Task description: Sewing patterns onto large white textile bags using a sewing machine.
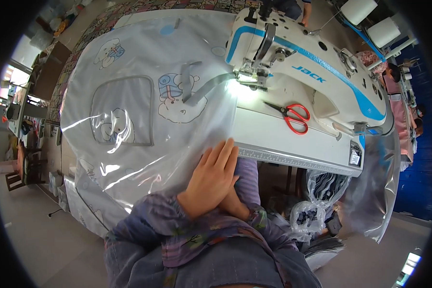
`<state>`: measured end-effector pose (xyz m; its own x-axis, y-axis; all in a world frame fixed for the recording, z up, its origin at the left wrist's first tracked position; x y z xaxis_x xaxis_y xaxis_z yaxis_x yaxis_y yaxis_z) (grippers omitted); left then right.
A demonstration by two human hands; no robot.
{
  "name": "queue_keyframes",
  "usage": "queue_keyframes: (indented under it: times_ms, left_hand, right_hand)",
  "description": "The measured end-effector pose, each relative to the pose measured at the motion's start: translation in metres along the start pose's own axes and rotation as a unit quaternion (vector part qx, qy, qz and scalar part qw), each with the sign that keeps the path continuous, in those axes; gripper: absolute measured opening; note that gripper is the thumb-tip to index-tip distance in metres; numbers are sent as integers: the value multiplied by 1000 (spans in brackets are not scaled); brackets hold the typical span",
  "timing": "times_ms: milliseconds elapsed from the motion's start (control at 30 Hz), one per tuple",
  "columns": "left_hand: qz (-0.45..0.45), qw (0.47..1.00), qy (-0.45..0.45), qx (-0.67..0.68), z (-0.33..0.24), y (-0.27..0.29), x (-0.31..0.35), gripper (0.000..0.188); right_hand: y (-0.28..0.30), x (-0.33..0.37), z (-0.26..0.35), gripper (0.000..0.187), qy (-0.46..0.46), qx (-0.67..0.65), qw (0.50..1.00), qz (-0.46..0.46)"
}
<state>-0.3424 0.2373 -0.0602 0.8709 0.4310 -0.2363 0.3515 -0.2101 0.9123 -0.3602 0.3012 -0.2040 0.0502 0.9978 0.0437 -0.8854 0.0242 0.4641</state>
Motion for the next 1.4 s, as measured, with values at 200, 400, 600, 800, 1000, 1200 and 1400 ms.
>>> queue_keyframes:
  times_ms: [200,400,600,800,1000,1200,1400]
  left_hand:
    - [-26,990,64,123,-9,-9,61,67]
    - [-23,992,54,109,-9,-14,54,58]
    - [-43,995,42,75,0,-3,36,49]
    - [13,999,36,-4,3,8,21,43]
    - [25,999,36,-20,7,12,13,48]
    - [32,998,42,-30,7,11,3,52]
    - [31,985,50,-159,-3,35,0,51]
  right_hand:
    - [4,34,24,58,-275,-260,914,149]
    - [4,33,24,67,-242,-366,880,184]
    - [8,30,27,74,-232,-399,869,179]
    - [20,9,24,75,-241,-410,859,189]
    - [48,-6,34,74,-176,-360,912,84]
    - [37,8,29,57,-200,-375,892,152]
    - [51,-19,29,51,-214,-398,889,77]
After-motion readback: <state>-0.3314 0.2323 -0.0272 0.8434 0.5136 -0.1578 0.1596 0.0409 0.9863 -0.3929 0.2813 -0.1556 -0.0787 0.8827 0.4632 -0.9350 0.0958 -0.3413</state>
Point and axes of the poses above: each hand's wrist, its own x-axis away from the middle knuckle, its own y-axis out of the back of the hand, z = x × y, the point moved 9 cm from there along -x, towards the middle knuckle, and after that the axes turned 15 degrees about -y, right-handed, at the moved point
